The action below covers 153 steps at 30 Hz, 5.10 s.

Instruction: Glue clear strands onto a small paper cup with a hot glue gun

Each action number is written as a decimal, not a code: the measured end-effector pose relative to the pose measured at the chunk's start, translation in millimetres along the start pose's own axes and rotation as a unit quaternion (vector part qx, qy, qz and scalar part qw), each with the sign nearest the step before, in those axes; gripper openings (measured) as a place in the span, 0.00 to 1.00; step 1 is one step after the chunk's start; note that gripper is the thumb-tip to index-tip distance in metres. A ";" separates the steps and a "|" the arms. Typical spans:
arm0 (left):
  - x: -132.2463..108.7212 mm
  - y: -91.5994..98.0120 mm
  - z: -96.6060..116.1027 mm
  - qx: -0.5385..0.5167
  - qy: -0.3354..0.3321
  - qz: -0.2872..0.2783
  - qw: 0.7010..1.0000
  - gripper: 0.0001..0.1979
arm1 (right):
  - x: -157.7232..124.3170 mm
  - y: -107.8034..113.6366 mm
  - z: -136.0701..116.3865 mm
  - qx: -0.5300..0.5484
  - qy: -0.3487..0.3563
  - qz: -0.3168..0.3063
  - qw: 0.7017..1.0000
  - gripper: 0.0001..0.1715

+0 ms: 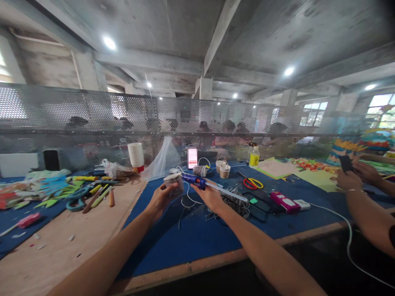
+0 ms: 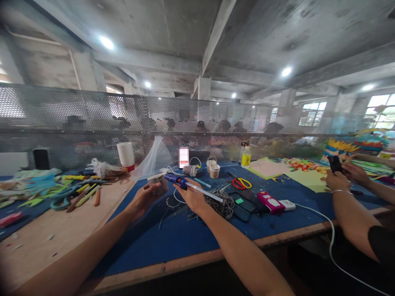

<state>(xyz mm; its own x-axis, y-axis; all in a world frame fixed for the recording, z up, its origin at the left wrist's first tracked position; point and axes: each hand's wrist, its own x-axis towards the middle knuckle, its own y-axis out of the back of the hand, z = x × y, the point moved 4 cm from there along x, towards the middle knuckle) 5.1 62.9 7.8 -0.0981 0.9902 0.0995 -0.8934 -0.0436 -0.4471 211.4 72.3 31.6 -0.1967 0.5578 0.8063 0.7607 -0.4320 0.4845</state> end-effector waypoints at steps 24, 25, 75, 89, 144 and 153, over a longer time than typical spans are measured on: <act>-4.8 -3.8 3.4 -0.017 0.009 -0.037 0.999 0.18 | 2.7 3.9 11.3 0.017 -0.112 0.020 0.993 0.14; -5.5 -4.3 4.3 -0.019 0.008 -0.036 0.999 0.17 | 2.9 5.1 13.7 0.009 -0.123 0.017 0.992 0.14; -19.0 -23.9 -6.0 -0.009 -0.001 -0.100 0.995 0.29 | -10.2 -8.3 -32.4 0.034 0.059 -0.100 0.993 0.03; -21.7 -25.3 -6.3 0.008 0.025 -0.101 0.995 0.30 | -3.0 -4.0 -8.7 0.153 -0.047 0.002 0.987 0.09; -29.6 -29.3 -5.0 0.008 0.046 -0.173 0.984 0.36 | 3.2 4.0 -1.6 0.212 -0.138 -0.019 0.967 0.10; -28.5 -29.3 -6.0 0.008 0.049 -0.167 0.985 0.36 | 3.3 0.7 1.9 0.226 -0.147 -0.025 0.963 0.10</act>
<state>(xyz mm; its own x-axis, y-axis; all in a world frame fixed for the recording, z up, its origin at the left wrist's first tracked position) 36.7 36.8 12.8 0.2452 0.9576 0.1512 -0.8757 0.2857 -0.3893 212.5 75.3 33.9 -0.1070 0.7744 0.6236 0.9596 -0.0837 0.2686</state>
